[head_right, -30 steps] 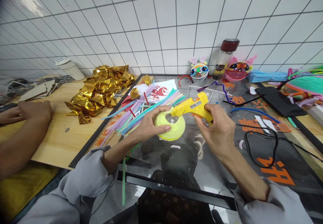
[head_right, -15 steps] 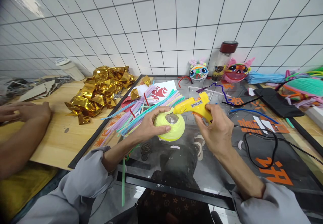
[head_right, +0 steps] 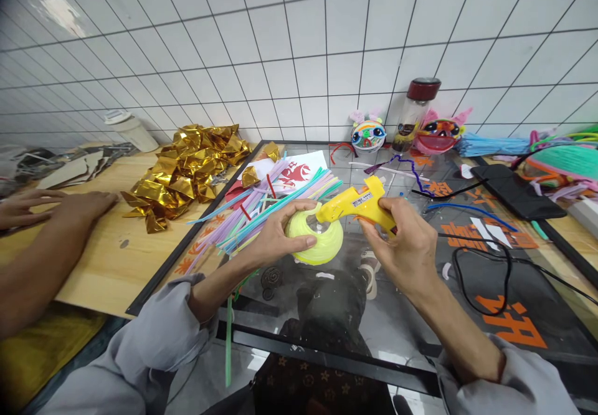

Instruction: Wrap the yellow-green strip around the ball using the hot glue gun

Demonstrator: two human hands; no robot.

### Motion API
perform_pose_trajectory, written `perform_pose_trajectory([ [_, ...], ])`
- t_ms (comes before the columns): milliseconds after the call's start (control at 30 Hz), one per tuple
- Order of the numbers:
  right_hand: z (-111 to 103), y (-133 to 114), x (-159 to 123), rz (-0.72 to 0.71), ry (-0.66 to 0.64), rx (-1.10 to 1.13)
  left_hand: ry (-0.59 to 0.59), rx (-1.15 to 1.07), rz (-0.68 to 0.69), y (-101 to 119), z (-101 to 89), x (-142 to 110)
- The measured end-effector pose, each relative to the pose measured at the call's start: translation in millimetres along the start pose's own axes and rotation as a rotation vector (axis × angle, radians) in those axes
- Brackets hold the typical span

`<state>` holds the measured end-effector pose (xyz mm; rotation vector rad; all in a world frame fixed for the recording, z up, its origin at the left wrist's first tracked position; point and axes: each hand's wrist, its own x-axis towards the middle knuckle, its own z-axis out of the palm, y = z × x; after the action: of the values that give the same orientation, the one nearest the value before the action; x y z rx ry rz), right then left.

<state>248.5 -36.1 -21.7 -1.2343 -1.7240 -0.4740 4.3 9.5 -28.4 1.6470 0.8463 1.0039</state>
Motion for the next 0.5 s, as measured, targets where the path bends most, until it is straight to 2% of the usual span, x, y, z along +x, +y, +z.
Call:
perform_pose_trajectory([
  [500,2.8,-0.9,0.7,-0.027,0.060,-0.054,-0.012,0.054,0.049,1.0,0.0,-0.8],
])
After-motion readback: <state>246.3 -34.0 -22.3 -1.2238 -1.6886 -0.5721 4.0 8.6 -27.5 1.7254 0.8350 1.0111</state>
